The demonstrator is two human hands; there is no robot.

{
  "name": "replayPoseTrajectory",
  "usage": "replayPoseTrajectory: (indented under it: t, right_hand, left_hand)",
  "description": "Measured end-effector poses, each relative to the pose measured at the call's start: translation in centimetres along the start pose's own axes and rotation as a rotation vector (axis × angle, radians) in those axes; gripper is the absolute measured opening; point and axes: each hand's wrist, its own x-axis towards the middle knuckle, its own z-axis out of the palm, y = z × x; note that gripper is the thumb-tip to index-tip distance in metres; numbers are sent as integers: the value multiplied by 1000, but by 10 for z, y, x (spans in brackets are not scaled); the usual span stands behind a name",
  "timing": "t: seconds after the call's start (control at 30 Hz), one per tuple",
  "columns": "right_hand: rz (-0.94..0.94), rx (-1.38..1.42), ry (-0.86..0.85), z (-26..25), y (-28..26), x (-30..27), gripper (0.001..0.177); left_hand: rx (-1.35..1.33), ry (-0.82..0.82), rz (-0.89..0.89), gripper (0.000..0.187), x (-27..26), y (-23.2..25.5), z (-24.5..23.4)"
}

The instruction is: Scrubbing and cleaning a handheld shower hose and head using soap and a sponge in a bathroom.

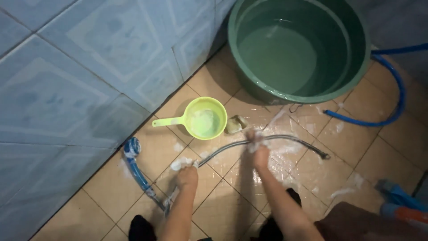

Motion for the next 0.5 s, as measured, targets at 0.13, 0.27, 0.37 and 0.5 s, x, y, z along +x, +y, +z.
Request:
replayPoseTrajectory:
  t: [0.13,0.27,0.37,0.5]
  right_hand:
    - [-84,329,-19,-68,-82,-3,15]
    - [8,-107,-66,12,116,18,13]
    - [405,84,225,-67,154,45,26]
    - [657,169,267,-115,106,43,32]
  left_hand:
    - [-54,-76,-72,33,-3,0,-19]
    - [-42,-68,-60,34,-10,1,-26]
    - [-61,-76,-52,33,-9,0,-23]
    - [-103,-93,-79,33,-2,1,-20]
